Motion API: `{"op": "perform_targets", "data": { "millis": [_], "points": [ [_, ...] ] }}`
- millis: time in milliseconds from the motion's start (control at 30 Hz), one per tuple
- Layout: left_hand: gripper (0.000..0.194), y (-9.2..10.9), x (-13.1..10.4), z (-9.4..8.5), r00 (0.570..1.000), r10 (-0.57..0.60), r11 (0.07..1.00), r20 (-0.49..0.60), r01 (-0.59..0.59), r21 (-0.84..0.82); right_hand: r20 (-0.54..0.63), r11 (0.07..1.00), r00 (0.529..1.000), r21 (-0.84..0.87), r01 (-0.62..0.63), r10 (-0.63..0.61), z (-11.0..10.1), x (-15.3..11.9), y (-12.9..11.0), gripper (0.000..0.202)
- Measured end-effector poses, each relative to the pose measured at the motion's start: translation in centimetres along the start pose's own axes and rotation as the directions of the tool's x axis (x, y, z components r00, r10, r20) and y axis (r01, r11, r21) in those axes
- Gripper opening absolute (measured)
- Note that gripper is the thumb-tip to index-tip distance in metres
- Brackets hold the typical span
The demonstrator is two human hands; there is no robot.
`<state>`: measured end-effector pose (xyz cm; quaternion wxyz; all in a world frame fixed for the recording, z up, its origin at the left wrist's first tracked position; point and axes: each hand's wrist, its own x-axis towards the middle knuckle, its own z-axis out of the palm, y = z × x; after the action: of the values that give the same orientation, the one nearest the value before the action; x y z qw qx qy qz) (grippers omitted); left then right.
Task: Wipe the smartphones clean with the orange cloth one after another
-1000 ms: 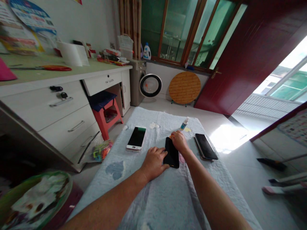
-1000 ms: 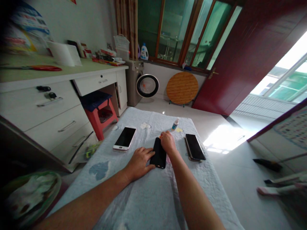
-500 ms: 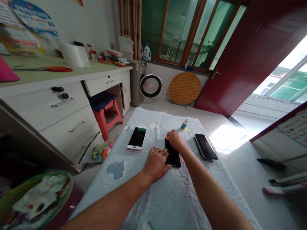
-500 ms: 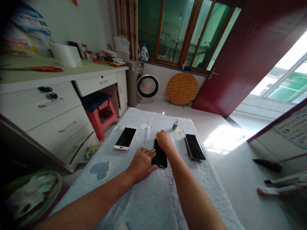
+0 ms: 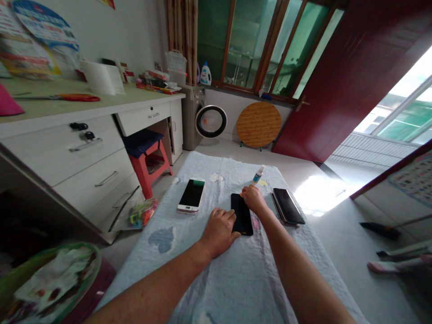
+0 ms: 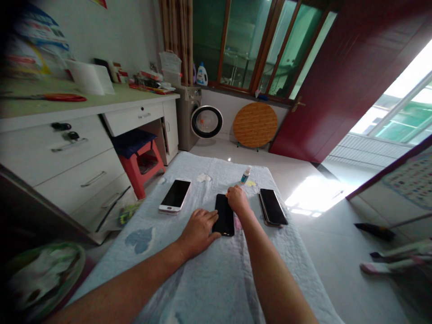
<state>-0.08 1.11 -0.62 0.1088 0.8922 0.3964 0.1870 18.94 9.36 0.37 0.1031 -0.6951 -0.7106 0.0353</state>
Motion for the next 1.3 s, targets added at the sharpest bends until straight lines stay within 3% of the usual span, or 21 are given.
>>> {"op": "perform_targets", "data": {
  "millis": [333, 467, 733, 967, 1100, 1300],
  "points": [
    [0.049, 0.0, -0.1, 0.2, 1.0, -0.004, 1.0, -0.006, 0.004, 0.016, 0.031, 0.995, 0.995, 0.015, 0.094, -0.094, 1.6, 1.0, -4.2, 0.022],
    [0.049, 0.1, -0.2, 0.1, 1.0, -0.018, 1.0, -0.009, 0.018, 0.016, 0.032, 0.994, 0.994, 0.03, 0.107, -0.108, 1.4, 0.9, -3.6, 0.022],
    [0.052, 0.1, -0.2, 0.2, 1.0, -0.01, 1.0, -0.018, 0.011, 0.014, 0.002, 0.999, 1.0, 0.044, 0.029, -0.029, 0.2, 0.5, 0.2, 0.024],
    [0.05, 0.1, -0.2, 0.1, 1.0, -0.011, 1.0, -0.021, 0.011, 0.013, 0.003, 0.997, 1.0, 0.076, 0.013, -0.013, -0.3, 0.0, 0.6, 0.022],
    [0.05, 0.1, -0.2, -0.1, 1.0, -0.009, 1.0, -0.025, 0.009, 0.01, 0.019, 0.995, 1.0, 0.096, 0.014, -0.016, -0.8, -1.6, 0.6, 0.019],
    [0.049, 0.2, -0.2, -0.2, 1.0, -0.018, 1.0, -0.024, 0.018, 0.0, 0.053, 0.979, 0.998, 0.204, 0.02, -0.032, -1.4, -6.3, 0.1, 0.017]
  ]
}}
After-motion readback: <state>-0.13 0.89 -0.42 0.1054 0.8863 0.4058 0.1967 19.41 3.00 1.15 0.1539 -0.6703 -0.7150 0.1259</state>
